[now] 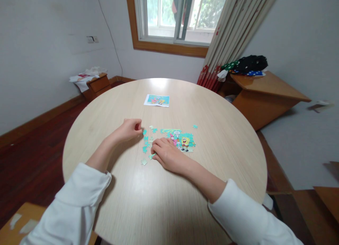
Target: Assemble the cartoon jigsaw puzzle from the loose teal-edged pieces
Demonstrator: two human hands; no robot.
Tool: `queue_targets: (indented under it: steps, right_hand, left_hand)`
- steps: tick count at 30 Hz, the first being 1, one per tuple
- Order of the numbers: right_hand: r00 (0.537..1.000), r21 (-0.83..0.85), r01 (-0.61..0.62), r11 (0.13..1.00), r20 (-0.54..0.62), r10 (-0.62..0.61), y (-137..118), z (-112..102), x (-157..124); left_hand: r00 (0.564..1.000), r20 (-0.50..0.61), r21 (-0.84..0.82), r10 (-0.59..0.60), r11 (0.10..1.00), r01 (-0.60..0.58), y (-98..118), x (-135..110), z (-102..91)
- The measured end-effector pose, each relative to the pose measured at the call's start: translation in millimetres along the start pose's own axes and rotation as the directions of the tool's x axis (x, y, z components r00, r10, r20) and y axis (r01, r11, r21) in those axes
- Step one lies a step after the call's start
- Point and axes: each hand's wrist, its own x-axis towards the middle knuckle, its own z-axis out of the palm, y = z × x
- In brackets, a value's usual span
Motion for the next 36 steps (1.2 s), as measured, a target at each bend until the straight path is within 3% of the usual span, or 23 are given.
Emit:
queue_targets:
  steps: [15,19,23,25,27,30,33,36]
  right_hand:
    - [0.994,0.112,0.107,0.988,-0.022,-0.105,0.6,0.2,-0.1]
    - [0.980,0.175,0.096,0.980,-0.186,-0.063,13.8,-5.0,-2.4]
    - [0.898,0.338,-0.035,0.941,-0.403,0.178,46.0,-22.4,-6.5]
    - [0.807,0.451,-0.139,0.882,-0.464,0.364,65.6,-29.4,-8.6]
    - [0.715,0.605,-0.190,0.773,-0.455,0.531,83.6,-32.0,-10.7]
    - [0.637,0.798,-0.169,0.579,-0.360,0.682,102.5,-29.2,-13.2]
    - [0.610,0.867,-0.166,0.470,-0.284,0.739,110.1,-25.5,-14.3]
    - [0.621,0.885,-0.214,0.414,-0.204,0.757,110.9,-25.7,-14.1]
  left_hand:
    - [0.999,0.034,0.026,0.016,1.000,-0.017,-1.5,0.9,2.0]
    - [0.999,0.037,0.026,0.022,0.999,-0.023,-1.8,0.9,3.7]
    - [0.999,0.034,0.016,0.026,1.000,-0.026,-2.7,1.5,4.8]
    - [0.999,0.030,0.016,0.028,0.999,-0.029,-4.2,1.8,5.1]
    - [0.999,0.027,0.018,0.034,0.999,-0.035,-5.7,2.3,5.5]
    - [0.999,0.032,0.028,0.023,0.999,-0.024,-6.0,2.6,6.0]
    - [0.999,0.043,0.039,-0.006,0.999,0.005,-3.9,2.5,5.9]
    - [0.999,0.036,0.037,-0.017,0.999,0.015,-2.1,2.1,5.4]
